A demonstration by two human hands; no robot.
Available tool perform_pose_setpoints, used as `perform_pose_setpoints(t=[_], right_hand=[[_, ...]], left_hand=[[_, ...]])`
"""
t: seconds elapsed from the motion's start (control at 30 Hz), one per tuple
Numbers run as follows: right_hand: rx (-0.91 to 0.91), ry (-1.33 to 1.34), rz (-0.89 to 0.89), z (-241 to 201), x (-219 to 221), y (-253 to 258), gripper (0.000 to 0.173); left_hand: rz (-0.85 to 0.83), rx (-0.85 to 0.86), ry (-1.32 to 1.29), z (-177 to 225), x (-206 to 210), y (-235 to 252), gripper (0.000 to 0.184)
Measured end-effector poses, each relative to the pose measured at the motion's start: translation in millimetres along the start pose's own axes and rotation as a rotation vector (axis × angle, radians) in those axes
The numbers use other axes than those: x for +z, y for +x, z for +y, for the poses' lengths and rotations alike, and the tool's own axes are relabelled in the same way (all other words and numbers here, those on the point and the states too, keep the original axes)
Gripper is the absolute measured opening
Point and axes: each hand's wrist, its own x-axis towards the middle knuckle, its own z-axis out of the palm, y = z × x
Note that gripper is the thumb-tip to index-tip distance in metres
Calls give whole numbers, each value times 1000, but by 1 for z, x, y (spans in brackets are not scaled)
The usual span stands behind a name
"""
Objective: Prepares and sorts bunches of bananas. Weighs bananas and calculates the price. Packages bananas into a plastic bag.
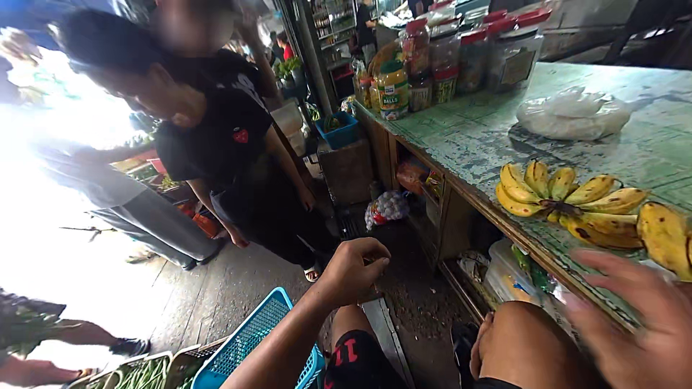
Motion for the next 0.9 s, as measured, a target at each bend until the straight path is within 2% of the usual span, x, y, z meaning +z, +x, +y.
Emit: perform_pose_setpoints(t=[0.1,0.17,0.23,0.3,0.37,0.43,0.53,0.63,0.73,0.83,0.9], right_hand=[[77,93,-357,20,77,34,46],[290,140,-608,54,120,50,47],[514,150,-747,106,163,46,48],[670,131,-820,150,198,18,51],[680,3,-1011,162,207,-6,55],[573,-46,-1169,148,201,-8,53],[549,94,-1021,148,190,-9,49],[593,124,-843,139,151,-10,47],[583,78,-625,97,85,-10,43],[587,-12,-306,57,13,-20,39],[666,-32,-28,32,-35,-18,52]], left_hand=[[132,43,115,25,-17,-16,11],[239,76,159,38,-32,-26,10],[333,108,148,45,-45,-35,12],[361,129,113,47,-52,-38,13],[318,116,76,40,-47,-34,10],[216,67,17,24,-32,-24,9],[-24,-45,-59,-7,9,9,13],[-237,-146,-95,-43,71,44,19],[-382,-258,-261,-87,149,66,24],[-505,-547,-575,-145,247,58,32],[-561,-736,-617,-176,309,35,35]])
